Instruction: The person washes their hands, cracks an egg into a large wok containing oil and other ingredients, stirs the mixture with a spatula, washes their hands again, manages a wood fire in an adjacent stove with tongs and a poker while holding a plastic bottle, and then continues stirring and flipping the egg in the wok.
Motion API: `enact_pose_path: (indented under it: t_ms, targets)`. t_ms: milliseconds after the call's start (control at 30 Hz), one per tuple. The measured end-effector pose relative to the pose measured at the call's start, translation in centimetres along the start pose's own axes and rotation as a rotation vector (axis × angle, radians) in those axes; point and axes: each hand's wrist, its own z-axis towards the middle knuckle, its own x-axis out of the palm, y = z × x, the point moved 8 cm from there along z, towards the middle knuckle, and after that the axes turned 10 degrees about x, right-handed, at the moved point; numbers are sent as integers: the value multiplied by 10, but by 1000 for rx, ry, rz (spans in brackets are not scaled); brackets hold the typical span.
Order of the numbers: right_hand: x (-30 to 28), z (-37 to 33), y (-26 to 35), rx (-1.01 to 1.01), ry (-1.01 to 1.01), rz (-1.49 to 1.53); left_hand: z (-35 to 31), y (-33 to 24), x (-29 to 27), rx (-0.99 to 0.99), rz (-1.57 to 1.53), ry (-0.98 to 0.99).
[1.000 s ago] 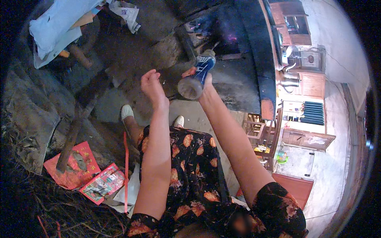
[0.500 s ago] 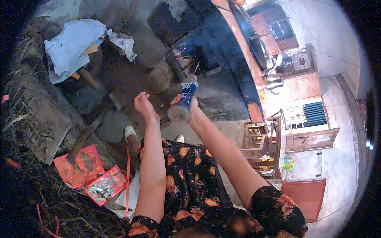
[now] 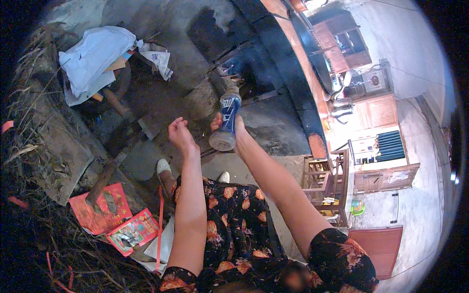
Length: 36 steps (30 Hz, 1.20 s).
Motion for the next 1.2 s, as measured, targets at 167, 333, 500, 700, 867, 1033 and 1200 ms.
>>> enact_pose_path:
  t_ms: [167,333,500,700,867,1033,1200]
  targets:
    - [18,-26,8,-176,159,-38,-1,-2,4,-77,-50,21]
    - [9,-26,-11,-98,-181,161,-2,5,2,-101,-31,27]
    - [-24,12,-13,90,-116,289,-2,8,2,-67,-61,19]
    - [-11,30,0,13,-204,150,0,9,1,-73,-22,13]
    - [-4,27,0,38,-159,57,-2,7,7,-53,-6,34]
    - [-15,24,-13,98,-146,16,-2,8,7,-58,8,41]
    - [-24,19,-25,160,-228,143,-6,4,7,-84,26,42]
